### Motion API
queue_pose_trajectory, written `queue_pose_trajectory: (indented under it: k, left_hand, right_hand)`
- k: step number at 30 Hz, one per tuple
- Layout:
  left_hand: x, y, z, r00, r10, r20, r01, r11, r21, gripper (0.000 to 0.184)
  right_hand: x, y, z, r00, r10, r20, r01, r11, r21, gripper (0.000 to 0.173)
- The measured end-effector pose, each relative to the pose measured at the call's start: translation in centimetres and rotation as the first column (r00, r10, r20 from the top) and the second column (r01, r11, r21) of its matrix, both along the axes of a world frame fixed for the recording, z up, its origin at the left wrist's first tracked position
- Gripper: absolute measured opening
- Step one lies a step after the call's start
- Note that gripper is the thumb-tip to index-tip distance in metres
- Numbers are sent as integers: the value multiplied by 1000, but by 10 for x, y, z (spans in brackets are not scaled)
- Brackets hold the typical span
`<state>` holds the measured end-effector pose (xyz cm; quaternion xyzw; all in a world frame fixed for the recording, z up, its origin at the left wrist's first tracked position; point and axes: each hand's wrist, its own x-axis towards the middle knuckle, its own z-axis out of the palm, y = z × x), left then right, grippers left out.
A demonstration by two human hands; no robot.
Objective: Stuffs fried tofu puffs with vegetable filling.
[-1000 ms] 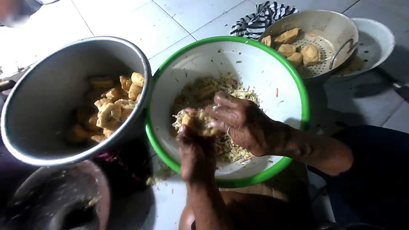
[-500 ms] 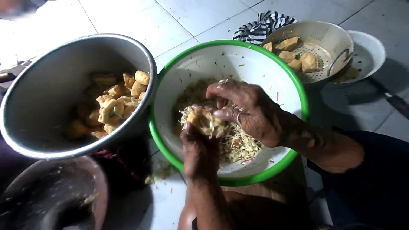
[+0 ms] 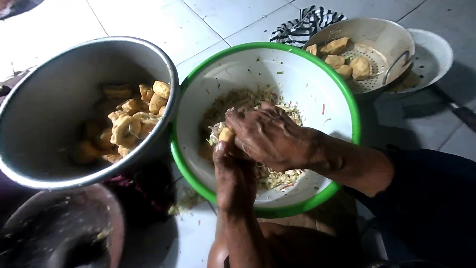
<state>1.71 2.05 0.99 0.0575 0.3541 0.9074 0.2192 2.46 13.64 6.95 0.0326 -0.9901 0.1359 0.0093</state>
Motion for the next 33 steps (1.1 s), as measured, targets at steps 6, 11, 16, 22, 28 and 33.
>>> queue_pose_trajectory:
  k: [6,11,16,22,28,33]
  left_hand:
    - [-2,0,1,997,-12,78,14,1000,-20,30]
    - [-2,2,0,999,-21,38,23,998,-66,31]
    - [2,3,2,1000,-26,13,28,987,-157,28]
    - [-1,3,0,999,28,43,-23,993,-113,38]
    - [-3,-5,-6,984,-77,-162,40,974,-222,32]
    - [-7,-8,-11,964,-213,-157,198,974,-106,33]
  right_hand:
    - [6,34,2,996,90,25,-65,861,-505,24]
    - [25,21,4,998,23,57,-8,972,-234,35]
    - [21,0,-5,999,-22,-42,24,998,50,37]
    - [12,15,-1,995,46,94,-25,976,-215,42]
    - [31,13,-24,987,9,-158,-43,976,-215,54]
    - [25,24,-37,965,-69,-253,-15,949,-316,38]
